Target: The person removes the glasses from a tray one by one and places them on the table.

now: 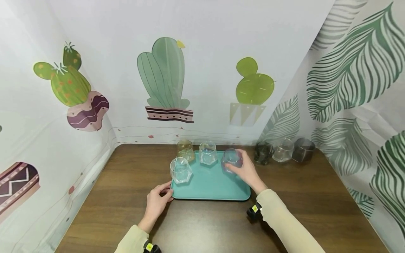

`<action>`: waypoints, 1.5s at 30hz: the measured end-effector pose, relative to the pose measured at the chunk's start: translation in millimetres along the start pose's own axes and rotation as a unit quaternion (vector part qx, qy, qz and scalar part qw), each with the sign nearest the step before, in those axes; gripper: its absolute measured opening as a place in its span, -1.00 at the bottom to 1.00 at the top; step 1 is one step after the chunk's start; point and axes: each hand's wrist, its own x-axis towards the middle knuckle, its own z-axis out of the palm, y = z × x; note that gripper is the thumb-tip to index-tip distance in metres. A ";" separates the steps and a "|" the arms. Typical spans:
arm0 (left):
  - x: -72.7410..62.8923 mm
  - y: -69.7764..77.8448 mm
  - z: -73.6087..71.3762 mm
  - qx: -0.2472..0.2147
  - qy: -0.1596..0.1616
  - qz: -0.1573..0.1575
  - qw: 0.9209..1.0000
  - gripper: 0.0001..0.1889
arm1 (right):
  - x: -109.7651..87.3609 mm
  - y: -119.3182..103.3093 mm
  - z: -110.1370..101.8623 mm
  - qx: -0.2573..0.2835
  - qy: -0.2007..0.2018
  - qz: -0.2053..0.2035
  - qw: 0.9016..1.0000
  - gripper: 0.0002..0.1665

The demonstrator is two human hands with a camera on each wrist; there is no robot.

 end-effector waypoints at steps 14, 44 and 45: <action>0.6 -0.5 0.8 0.008 -0.001 -0.004 1.000 -0.66 | -35.2 3.8 -8.7 0.020 0.007 -0.028 0.999 -0.07; 1.9 -3.2 2.2 0.012 0.002 -0.011 1.000 -0.66 | -105.5 12.9 -59.1 0.015 0.094 -0.037 0.995 -0.15; 1.8 -3.4 2.0 0.012 0.002 -0.010 1.000 -0.66 | -106.4 14.4 -61.9 0.015 0.098 -0.034 0.995 -0.16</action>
